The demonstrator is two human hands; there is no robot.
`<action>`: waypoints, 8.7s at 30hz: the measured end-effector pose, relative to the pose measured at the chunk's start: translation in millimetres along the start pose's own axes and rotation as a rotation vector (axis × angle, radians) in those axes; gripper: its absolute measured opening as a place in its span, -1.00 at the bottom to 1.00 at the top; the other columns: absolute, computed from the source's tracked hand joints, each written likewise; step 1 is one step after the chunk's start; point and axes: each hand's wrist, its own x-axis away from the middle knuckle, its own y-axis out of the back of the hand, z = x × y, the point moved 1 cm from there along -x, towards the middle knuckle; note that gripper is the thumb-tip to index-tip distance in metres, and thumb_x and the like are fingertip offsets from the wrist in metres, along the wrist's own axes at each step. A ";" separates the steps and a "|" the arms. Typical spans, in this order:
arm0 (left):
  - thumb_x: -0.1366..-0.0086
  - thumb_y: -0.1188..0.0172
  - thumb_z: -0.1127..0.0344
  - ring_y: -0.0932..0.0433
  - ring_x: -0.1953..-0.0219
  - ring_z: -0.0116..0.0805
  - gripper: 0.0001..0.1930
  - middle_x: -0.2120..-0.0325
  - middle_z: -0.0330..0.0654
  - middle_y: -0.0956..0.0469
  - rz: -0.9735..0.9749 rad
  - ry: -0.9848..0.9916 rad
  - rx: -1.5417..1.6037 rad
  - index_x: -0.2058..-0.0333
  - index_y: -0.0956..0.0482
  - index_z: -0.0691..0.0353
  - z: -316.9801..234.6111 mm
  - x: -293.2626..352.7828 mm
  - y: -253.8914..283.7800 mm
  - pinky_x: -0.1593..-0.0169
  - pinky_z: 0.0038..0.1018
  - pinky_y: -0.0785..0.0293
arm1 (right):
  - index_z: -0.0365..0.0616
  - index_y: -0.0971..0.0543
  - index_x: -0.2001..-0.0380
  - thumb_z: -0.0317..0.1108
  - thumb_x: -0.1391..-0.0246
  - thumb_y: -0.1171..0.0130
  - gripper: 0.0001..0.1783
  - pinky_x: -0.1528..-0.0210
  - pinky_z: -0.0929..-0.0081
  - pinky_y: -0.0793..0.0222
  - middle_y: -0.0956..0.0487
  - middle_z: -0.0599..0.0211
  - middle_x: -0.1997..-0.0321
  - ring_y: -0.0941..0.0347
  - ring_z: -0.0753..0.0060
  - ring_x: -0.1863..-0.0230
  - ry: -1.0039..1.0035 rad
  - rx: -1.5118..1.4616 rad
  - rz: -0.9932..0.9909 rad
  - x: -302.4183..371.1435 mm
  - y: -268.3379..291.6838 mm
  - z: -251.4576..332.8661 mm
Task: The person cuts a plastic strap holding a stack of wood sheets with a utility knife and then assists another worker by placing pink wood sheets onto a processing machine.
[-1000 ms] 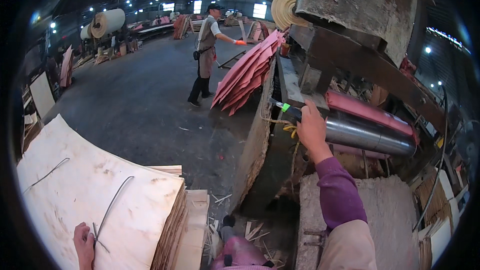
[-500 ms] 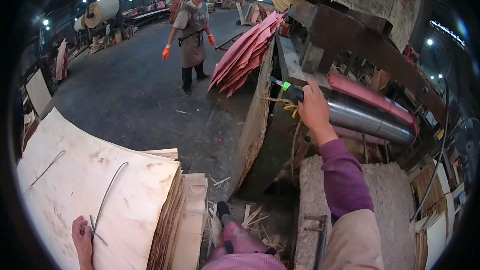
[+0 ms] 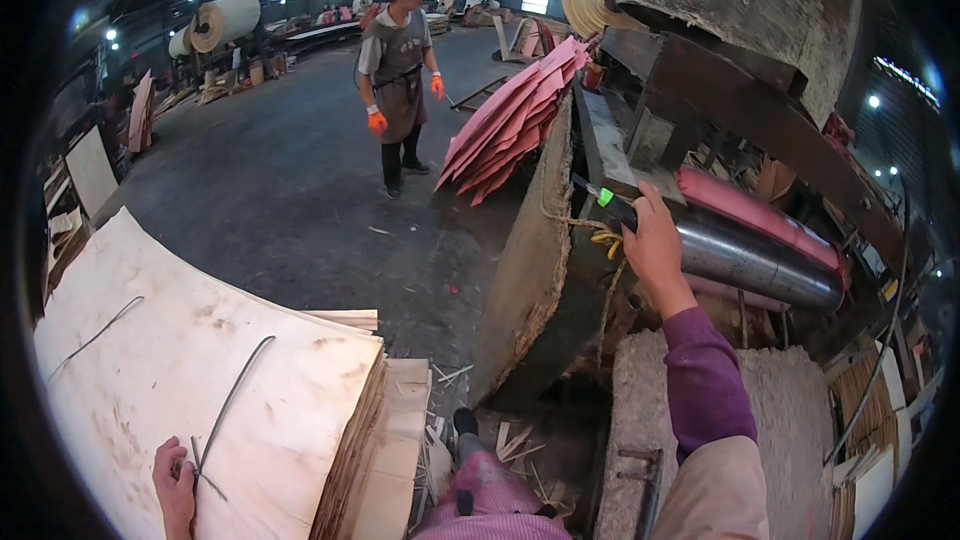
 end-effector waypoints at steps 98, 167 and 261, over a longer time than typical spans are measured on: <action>-0.45 0.14 0.10 -0.24 -0.25 0.01 -0.49 -0.18 0.14 -0.31 -0.047 0.327 -0.506 -0.15 -0.35 0.42 -26.6 -25.7 -4.4 -0.33 -0.27 -0.10 | -0.18 -0.49 0.24 -0.52 0.23 -0.27 -0.63 0.09 0.23 -0.38 -0.54 0.14 0.19 -0.48 -0.02 0.14 -0.198 -0.399 0.317 -1.2 17.7 32.6; -0.15 -0.12 0.28 -0.61 0.17 -0.13 -0.76 0.20 -0.01 -0.61 1.958 -0.427 -0.633 0.23 -0.62 0.21 218.5 -342.6 -595.7 0.16 -0.18 -0.53 | -0.13 -0.47 -0.05 -0.32 -0.06 -0.21 -0.54 0.06 0.22 -0.40 -0.56 -0.10 0.13 -0.51 -0.07 0.07 -1.284 -0.224 0.706 -76.1 -285.8 86.5; -0.10 -0.27 0.06 -0.65 0.54 -0.25 -0.60 0.71 -0.05 -0.58 1.339 -1.275 -0.338 0.52 -0.62 0.40 -809.8 -1462.6 -1699.3 0.31 -0.35 -0.58 | -0.12 -0.50 0.02 -0.08 -0.15 -0.12 -0.57 0.18 0.27 -0.50 -0.60 0.24 0.25 -0.56 0.29 0.28 -2.348 -0.774 0.106 -589.4 -1281.8 104.4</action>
